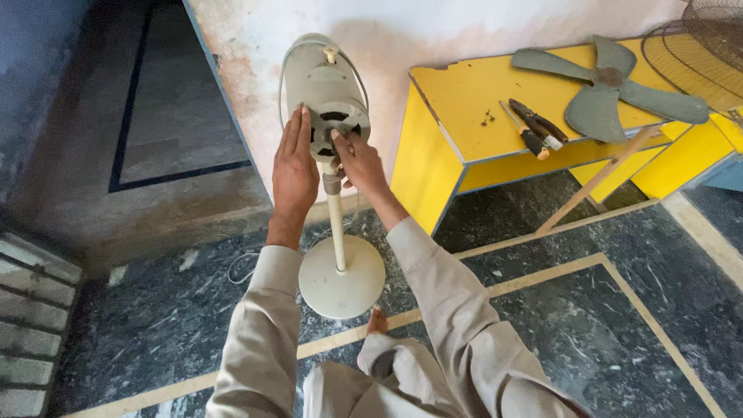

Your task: The person assembles a standing electric fan by attaching the front wire cage to the motor housing and securing it with a central nut. They then place the fan blades onto the motor shaft and attach the rear wire cage, tightening the assembly by hand.

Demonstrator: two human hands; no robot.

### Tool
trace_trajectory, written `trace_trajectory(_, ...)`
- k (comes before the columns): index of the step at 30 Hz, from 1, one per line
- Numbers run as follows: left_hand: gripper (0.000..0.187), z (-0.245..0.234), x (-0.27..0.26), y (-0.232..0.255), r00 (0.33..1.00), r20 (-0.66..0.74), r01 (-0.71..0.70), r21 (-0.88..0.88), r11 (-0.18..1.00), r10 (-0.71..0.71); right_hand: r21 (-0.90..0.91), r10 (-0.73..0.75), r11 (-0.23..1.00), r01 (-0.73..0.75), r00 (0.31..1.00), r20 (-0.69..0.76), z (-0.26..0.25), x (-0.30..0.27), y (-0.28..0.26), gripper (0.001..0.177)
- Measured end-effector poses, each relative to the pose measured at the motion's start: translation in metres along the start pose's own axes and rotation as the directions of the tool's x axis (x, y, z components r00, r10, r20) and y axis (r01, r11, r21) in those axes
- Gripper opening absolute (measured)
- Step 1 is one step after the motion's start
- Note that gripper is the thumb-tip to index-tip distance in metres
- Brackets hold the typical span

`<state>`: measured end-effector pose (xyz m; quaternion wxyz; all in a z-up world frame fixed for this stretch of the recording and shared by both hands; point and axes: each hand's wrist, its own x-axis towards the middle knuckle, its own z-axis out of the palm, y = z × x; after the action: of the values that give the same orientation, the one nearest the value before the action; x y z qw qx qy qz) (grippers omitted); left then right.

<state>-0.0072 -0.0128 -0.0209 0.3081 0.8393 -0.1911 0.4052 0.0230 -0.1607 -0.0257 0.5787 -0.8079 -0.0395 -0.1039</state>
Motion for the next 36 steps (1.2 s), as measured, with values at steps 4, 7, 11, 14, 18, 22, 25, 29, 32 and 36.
trace_trajectory(4, 0.067, -0.001, 0.0, 0.001, 1.0, 0.023, 0.007, 0.015, 1.0, -0.007, 0.141, 0.149, 0.977, -0.159, 0.985, 0.083, 0.013, 0.016, 0.012, 0.048)
trace_trajectory(7, 0.066, -0.003, 0.001, 0.001, 1.0, 0.006, -0.004, -0.01, 1.0, 0.004, 0.196, 0.206, 0.955, -0.224, 0.972, 0.109, 0.018, 0.024, 0.024, 0.05)
trace_trajectory(11, 0.064, -0.001, 0.001, 0.002, 1.0, 0.004, -0.006, -0.005, 1.0, 0.006, 0.232, 0.183, 0.953, -0.196, 0.98, 0.077, 0.019, 0.021, 0.031, 0.045)
trace_trajectory(14, 0.063, -0.001, 0.0, 0.002, 1.0, 0.0, -0.016, -0.014, 1.0, 0.016, 0.243, 0.158, 0.953, -0.18, 0.982, 0.106, 0.013, 0.012, 0.031, 0.041)
trace_trajectory(18, 0.071, -0.004, 0.001, 0.0, 0.999, 0.013, -0.043, -0.047, 0.998, 0.043, 0.202, -0.12, 0.974, 0.101, 0.989, 0.083, -0.002, -0.009, 0.03, 0.028)
trace_trajectory(22, 0.073, -0.011, 0.002, -0.005, 0.997, 0.057, -0.049, -0.03, 0.998, 0.051, -0.404, -0.596, 0.737, 0.542, 0.803, -0.012, -0.032, -0.028, 0.005, 0.02)
trace_trajectory(25, 0.072, -0.012, 0.005, -0.006, 0.996, 0.083, -0.039, 0.025, 0.999, 0.037, -0.534, -0.771, 0.515, 0.671, 0.634, 0.053, -0.046, -0.027, -0.02, 0.043)
trace_trajectory(29, 0.067, -0.003, 0.02, -0.003, 0.992, 0.122, -0.052, 0.094, 0.994, 0.041, -0.598, -0.743, 0.395, 0.697, 0.625, 0.238, -0.044, -0.001, -0.04, 0.059)
trace_trajectory(32, 0.069, 0.002, 0.018, -0.005, 0.991, 0.129, -0.056, 0.056, 0.997, 0.049, -0.587, -0.707, 0.431, 0.685, 0.661, 0.252, -0.038, 0.012, -0.031, 0.062)
trace_trajectory(36, 0.072, 0.009, 0.006, -0.009, 0.997, 0.079, -0.019, 0.0, 1.0, 0.019, -0.472, -0.671, 0.602, 0.643, 0.729, 0.136, -0.035, 0.014, -0.007, 0.069)
